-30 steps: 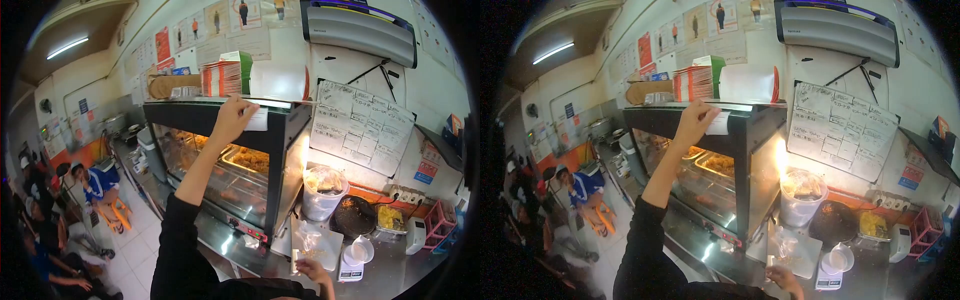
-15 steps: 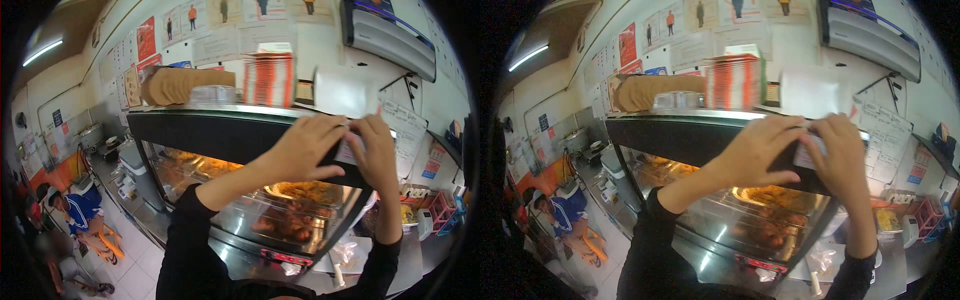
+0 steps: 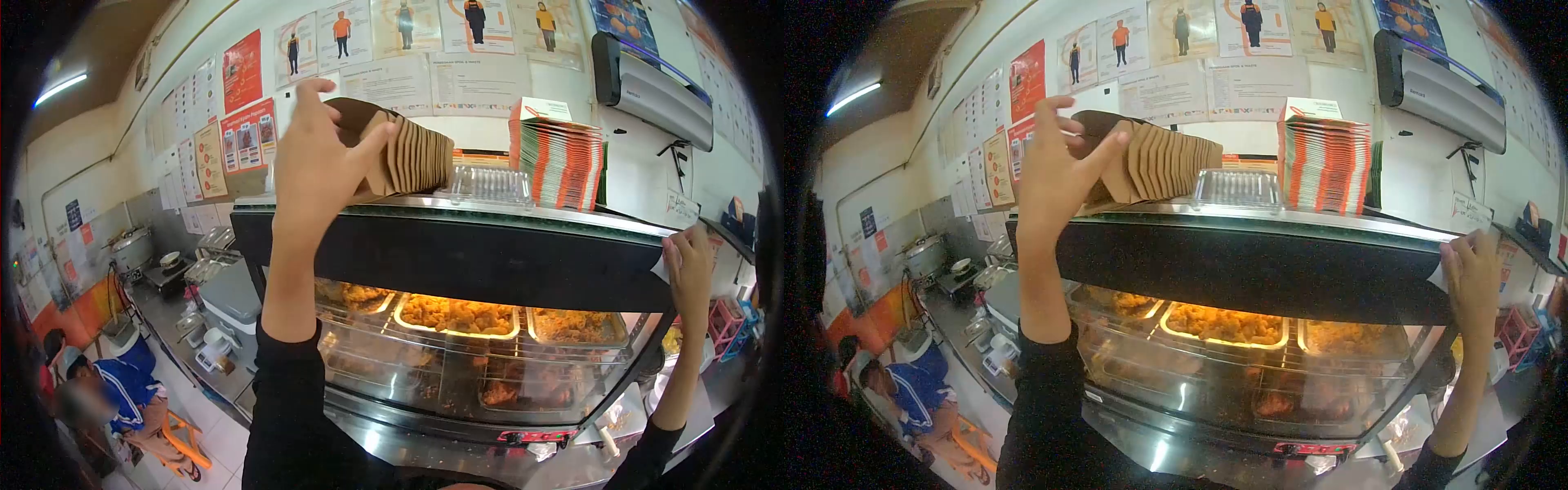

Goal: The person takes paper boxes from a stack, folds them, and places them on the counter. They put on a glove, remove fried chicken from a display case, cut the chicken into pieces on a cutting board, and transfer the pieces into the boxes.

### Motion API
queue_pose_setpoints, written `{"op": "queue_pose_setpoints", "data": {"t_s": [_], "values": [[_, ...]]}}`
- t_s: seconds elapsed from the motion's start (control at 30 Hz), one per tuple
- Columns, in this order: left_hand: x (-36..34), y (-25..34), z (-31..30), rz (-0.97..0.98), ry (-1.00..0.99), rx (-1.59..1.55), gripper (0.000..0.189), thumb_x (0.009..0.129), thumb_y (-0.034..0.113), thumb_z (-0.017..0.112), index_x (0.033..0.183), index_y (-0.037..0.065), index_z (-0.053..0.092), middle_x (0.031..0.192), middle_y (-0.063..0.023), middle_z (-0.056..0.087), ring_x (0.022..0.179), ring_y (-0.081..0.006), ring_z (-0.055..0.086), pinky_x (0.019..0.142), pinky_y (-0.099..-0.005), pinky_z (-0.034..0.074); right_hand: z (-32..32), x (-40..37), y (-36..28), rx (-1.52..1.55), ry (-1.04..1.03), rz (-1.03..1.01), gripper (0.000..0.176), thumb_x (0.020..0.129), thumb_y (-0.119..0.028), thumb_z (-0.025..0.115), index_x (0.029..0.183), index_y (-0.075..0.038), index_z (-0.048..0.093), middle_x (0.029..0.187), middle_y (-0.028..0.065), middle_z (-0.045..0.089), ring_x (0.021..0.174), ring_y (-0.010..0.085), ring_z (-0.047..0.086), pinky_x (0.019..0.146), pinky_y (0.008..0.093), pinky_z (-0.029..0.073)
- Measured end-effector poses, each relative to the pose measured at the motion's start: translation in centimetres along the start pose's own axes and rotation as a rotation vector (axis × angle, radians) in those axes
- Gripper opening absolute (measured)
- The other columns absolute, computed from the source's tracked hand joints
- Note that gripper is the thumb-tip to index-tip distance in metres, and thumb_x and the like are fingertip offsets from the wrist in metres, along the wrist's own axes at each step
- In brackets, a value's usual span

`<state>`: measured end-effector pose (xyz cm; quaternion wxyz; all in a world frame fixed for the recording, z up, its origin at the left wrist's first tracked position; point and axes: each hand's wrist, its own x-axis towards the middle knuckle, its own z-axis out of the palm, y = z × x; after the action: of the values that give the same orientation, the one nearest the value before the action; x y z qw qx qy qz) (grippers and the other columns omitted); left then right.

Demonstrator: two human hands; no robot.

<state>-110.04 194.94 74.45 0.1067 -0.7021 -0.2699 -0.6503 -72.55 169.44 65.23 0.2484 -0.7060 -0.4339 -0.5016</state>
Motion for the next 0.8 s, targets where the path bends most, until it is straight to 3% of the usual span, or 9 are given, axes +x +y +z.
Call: {"op": "queue_pose_setpoints", "data": {"t_s": [0.1,0.13,0.23,0.33,0.43,0.5,0.57,0.7,0.8], "values": [[1.5,-2.2,0.6,-0.049,-0.327,-0.064,0.079,0.071,0.049,0.074,0.118,-0.004,0.041,0.094,-0.0193,0.061,0.08,-0.0272,0.062,0.071,-0.0358,0.049,0.1,0.4,-1.1,0.175,-0.037,0.049,0.028,0.091,-0.028,0.05,0.089,-0.001,0.059,0.089,0.0141,0.053,0.086,0.0338,0.05,0.079,0.04,0.037],[1.5,-2.2,1.1,-0.056,-0.336,-0.081,0.069,0.07,0.038,0.075,0.113,-0.002,0.04,0.082,-0.0173,0.062,0.077,-0.0313,0.064,0.072,-0.0376,0.05,0.2,0.3,-1.5,0.229,-0.02,0.049,0.028,0.092,-0.028,0.05,0.089,-0.002,0.059,0.09,0.0142,0.054,0.087,0.0336,0.05,0.079,0.0402,0.037],[1.4,-3.0,2.3,-0.033,-0.305,-0.129,0.058,0.072,0.032,0.072,0.108,-0.001,0.04,0.084,-0.0187,0.062,0.078,-0.0315,0.064,0.074,-0.0377,0.049,0.5,-0.1,-1.4,-0.035,0.052,0.02,0.026,0.092,-0.027,0.05,0.093,-0.003,0.06,0.093,0.0142,0.054,0.089,0.0326,0.051,0.079,0.0407,0.038],[1.7,-4.6,3.0,0.048,-0.308,-0.224,0.05,0.076,0.021,0.073,0.103,0.001,0.036,0.083,-0.0172,0.062,0.074,-0.0206,0.062,0.066,-0.0307,0.05,-0.4,1.2,-5.3,-0.14,0.207,-0.007,0.025,0.09,-0.025,0.052,0.096,-0.002,0.061,0.095,0.0146,0.054,0.092,0.0316,0.052,0.082,0.0421,0.038],[1.6,-5.0,3.1,0.069,-0.296,-0.264,0.045,0.077,0.015,0.071,0.101,0.003,0.036,0.083,-0.0151,0.062,0.073,-0.0157,0.061,0.062,-0.0276,0.049,-1.8,4.9,-12.9,0.242,0.169,-0.155,0.02,0.085,-0.012,0.059,0.103,-0.003,0.062,0.098,0.015,0.055,0.093,0.0299,0.054,0.084,0.0385,0.042],[1.2,-4.8,3.0,0.048,-0.3,-0.296,0.043,0.077,0.014,0.071,0.1,0.004,0.036,0.083,-0.0153,0.062,0.073,-0.0182,0.062,0.064,-0.0292,0.049,-0.8,8.9,-17.3,0.45,0.188,-0.461,0.024,0.081,-0.006,0.06,0.105,-0.006,0.062,0.093,0.0144,0.057,0.091,0.0322,0.057,0.08,0.0391,0.045],[0.8,-4.4,2.7,-0.006,-0.319,-0.347,0.045,0.074,0.017,0.071,0.101,0.004,0.038,0.085,-0.0167,0.063,0.074,-0.026,0.064,0.071,-0.0344,0.049,0.1,13.5,-21.6,0.464,0.174,-0.717,0.029,0.078,-0.004,0.059,0.107,-0.009,0.06,0.094,0.0132,0.057,0.092,0.0325,0.057,0.078,0.0404,0.047],[-0.4,-4.2,2.3,-0.002,-0.28,-0.453,0.044,0.075,0.009,0.071,0.1,0.005,0.035,0.084,-0.0141,0.063,0.07,-0.0201,0.064,0.064,-0.0295,0.05,2.5,19.5,-27.1,0.347,0.33,-0.995,0.047,0.067,0.004,0.067,0.108,-0.017,0.059,0.113,0.0053,0.054,0.105,0.0264,0.054,0.084,0.0385,0.048],[-1.5,-3.7,1.7,-0.008,-0.223,-0.376,0.048,0.074,0.002,0.073,0.099,0.005,0.033,0.086,-0.0117,0.06,0.07,-0.0143,0.063,0.061,-0.024,0.051,2.9,20.6,-29.1,0.304,0.382,-1.102,0.043,0.065,0.0,0.068,0.104,-0.017,0.061,0.116,0.0032,0.053,0.112,0.0242,0.049,0.087,0.0382,0.047]]}}
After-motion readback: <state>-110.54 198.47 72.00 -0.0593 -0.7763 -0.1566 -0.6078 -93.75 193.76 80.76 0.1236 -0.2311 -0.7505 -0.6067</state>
